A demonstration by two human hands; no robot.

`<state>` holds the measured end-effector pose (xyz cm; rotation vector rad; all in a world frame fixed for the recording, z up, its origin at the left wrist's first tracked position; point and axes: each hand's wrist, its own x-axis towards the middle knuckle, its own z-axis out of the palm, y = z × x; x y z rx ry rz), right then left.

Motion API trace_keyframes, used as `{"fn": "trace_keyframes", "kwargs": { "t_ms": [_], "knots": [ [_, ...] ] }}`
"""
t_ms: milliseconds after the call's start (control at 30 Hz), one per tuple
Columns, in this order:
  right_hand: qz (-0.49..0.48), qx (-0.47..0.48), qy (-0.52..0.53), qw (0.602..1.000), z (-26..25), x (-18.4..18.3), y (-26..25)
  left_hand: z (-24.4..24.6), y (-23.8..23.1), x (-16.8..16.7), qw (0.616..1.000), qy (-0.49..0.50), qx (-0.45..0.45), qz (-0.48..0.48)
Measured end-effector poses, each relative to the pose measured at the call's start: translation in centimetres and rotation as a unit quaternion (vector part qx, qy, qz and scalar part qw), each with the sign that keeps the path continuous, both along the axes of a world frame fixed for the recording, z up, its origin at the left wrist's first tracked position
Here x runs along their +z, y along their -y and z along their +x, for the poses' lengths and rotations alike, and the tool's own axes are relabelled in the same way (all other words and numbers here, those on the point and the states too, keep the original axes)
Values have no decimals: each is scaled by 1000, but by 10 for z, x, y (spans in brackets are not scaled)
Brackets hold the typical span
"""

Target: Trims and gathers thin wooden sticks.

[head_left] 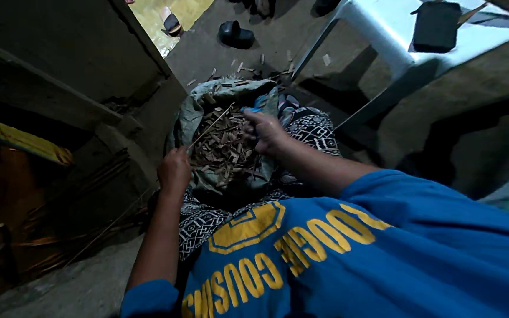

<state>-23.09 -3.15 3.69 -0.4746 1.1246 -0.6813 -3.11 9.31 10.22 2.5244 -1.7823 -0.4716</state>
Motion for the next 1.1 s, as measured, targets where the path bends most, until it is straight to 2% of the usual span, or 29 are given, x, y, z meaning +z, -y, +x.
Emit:
{"fn": "trace_keyframes", "kwargs": {
  "t_ms": [133,233,367,433,533,600,667,900,1100],
  "knots": [
    [11,66,47,997,19,11,-16,-6,8,1,997,-66,-29,-3],
    [8,13,25,1000,12,10,5,7,4,5,990,-138,6,3],
    [15,-44,19,999,2,3,23,21,-3,11,983,-177,44,17],
    [-5,0,20,1000,9,7,7,17,-1,12,980,-191,56,24],
    [-53,146,41,987,27,16,-32,7,7,8,975,-215,60,17],
    [-51,217,64,973,34,22,-48,3,11,8,973,-221,59,20],
    [-31,229,67,971,38,26,-50,1,12,9,975,-216,45,14],
    [30,54,20,998,26,17,-9,15,-3,13,977,-212,14,-7],
    [24,-54,-10,998,-3,2,36,32,-23,15,978,-208,32,-6]
  ]
}}
